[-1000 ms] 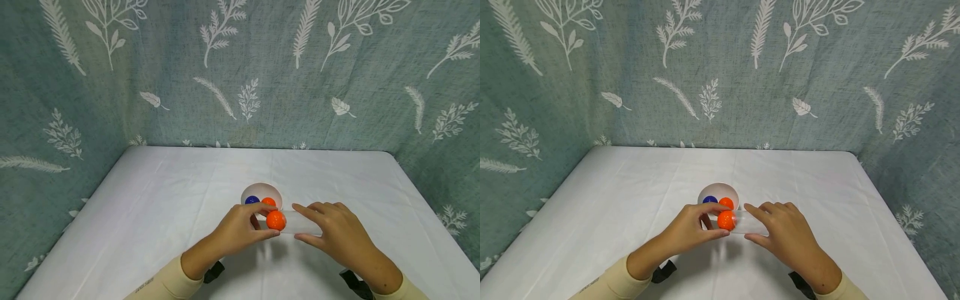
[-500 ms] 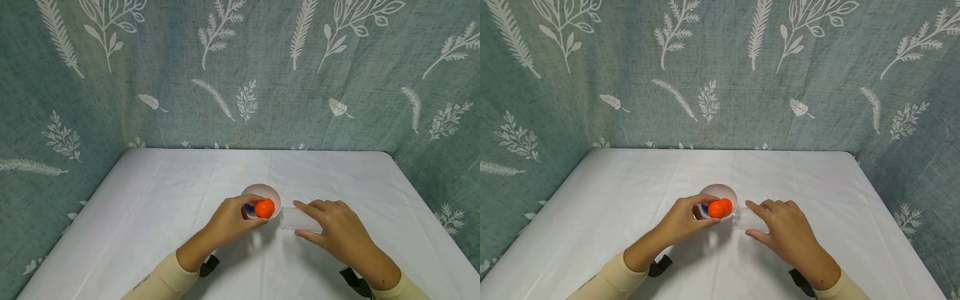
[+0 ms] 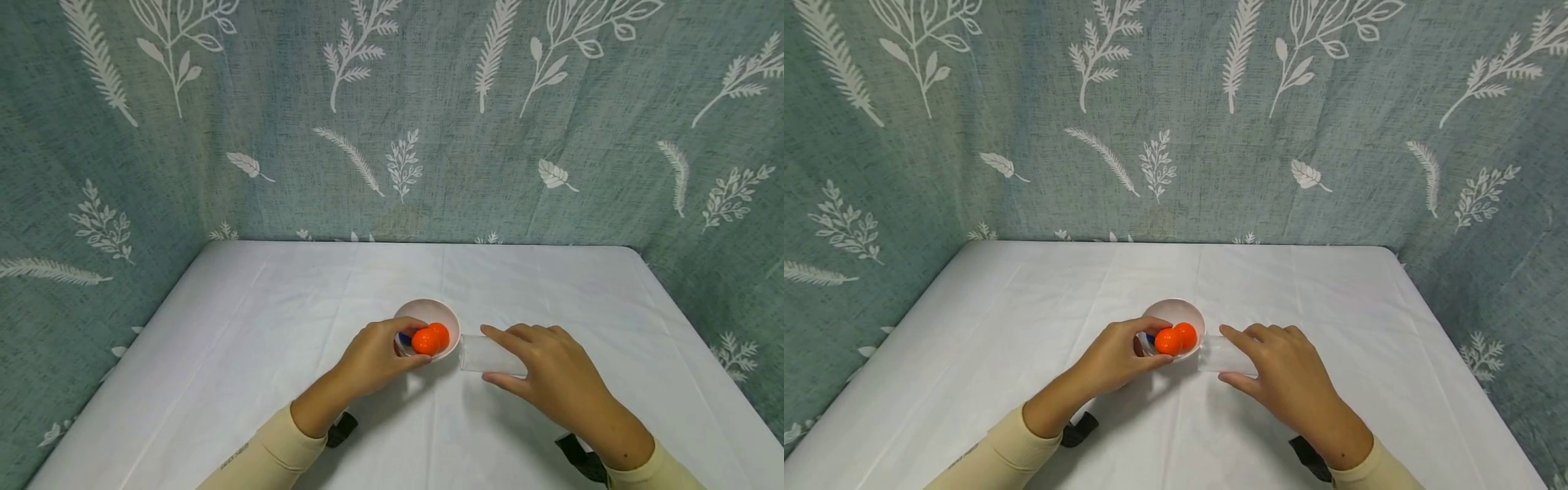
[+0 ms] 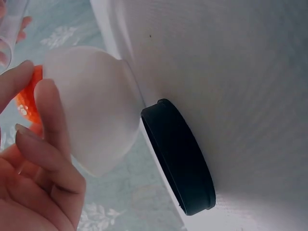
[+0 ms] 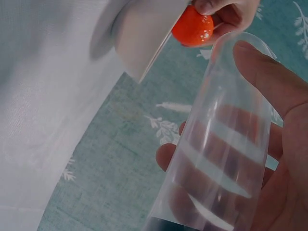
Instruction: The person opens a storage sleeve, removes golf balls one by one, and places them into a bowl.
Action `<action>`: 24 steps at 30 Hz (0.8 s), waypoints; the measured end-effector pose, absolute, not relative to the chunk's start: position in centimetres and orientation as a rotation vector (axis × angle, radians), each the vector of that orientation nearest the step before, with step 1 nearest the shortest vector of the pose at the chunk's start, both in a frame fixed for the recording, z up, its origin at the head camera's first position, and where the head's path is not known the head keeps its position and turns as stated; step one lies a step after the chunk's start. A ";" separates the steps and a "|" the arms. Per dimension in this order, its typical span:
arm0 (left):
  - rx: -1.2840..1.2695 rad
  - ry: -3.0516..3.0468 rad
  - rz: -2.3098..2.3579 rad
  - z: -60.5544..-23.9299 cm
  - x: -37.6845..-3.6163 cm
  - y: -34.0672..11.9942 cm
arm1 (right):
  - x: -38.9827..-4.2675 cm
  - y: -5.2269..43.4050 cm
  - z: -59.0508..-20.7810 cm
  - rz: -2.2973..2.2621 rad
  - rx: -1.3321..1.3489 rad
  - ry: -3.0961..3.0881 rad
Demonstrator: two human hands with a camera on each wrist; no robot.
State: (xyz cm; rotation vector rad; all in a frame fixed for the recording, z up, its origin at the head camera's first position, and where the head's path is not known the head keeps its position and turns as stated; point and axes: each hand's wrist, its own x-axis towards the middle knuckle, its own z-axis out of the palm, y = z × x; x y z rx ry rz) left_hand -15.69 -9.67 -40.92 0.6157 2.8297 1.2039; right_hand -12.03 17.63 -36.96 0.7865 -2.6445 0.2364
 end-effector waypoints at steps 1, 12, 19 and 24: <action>0.612 2.834 1.189 -40.9 -15.7 -9.7 | -12.0 17.6 -37.0 0.234 0.786 -2.647; 0.640 2.886 0.994 -40.8 -16.4 -9.0 | -12.1 17.9 -37.0 0.233 0.779 -2.666; 0.626 2.912 0.893 -40.4 -16.5 -8.9 | -12.0 17.8 -37.0 0.245 0.771 -2.688; 0.613 2.918 0.846 -40.3 -16.4 -8.9 | -12.1 17.6 -36.9 0.243 0.762 -2.704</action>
